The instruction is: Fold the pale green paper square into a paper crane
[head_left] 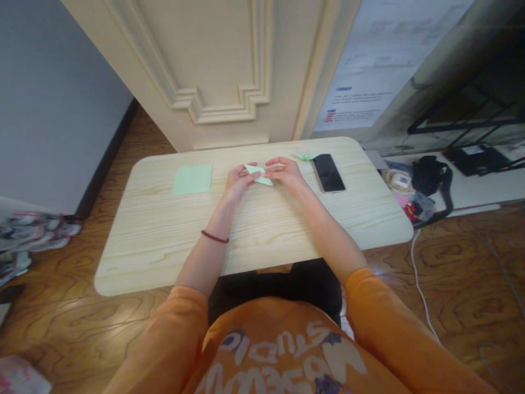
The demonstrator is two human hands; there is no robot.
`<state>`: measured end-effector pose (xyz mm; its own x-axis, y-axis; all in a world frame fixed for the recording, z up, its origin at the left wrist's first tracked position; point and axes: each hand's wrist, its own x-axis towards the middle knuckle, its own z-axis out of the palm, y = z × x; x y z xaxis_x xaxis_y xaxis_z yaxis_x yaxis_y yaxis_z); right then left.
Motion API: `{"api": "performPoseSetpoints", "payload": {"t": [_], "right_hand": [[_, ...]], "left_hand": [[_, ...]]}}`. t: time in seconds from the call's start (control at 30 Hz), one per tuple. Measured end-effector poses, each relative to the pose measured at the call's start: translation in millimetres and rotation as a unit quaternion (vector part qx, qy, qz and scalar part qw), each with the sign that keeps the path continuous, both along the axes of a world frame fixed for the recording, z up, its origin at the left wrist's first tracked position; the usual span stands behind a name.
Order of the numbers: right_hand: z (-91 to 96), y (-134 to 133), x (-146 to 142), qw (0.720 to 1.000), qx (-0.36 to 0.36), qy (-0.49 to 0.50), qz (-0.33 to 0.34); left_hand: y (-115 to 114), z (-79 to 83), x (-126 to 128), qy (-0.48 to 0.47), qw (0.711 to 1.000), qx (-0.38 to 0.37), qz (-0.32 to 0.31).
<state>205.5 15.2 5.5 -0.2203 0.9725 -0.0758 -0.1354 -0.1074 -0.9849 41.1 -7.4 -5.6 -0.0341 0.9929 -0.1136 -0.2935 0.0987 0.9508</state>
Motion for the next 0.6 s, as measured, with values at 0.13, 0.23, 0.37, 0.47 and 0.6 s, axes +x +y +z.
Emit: {"api": "performPoseSetpoints", "payload": {"t": [0.13, 0.23, 0.37, 0.47, 0.6], "right_hand": [[1.8, 1.0, 2.8, 1.000, -0.003, 0.008, 0.017], [0.6, 3.0, 3.7, 1.000, -0.001, 0.016, 0.024], [-1.1, 5.4, 3.1, 1.000, 0.027, 0.014, 0.005], [-0.4, 5.8, 2.1, 0.997, 0.073, 0.008, -0.006], [2.2, 3.4, -0.6, 0.988, 0.148, -0.036, 0.002]], "left_hand": [[2.2, -1.4, -1.7, -0.025, 1.000, -0.007, 0.016], [2.1, -0.4, -1.6, -0.028, 0.999, -0.012, 0.020], [0.3, 1.7, 0.2, -0.027, 0.999, -0.011, 0.026], [0.0, 1.6, 1.1, -0.010, 0.999, -0.007, 0.033], [0.9, -0.3, 2.4, 0.020, 0.999, 0.011, 0.041]]}}
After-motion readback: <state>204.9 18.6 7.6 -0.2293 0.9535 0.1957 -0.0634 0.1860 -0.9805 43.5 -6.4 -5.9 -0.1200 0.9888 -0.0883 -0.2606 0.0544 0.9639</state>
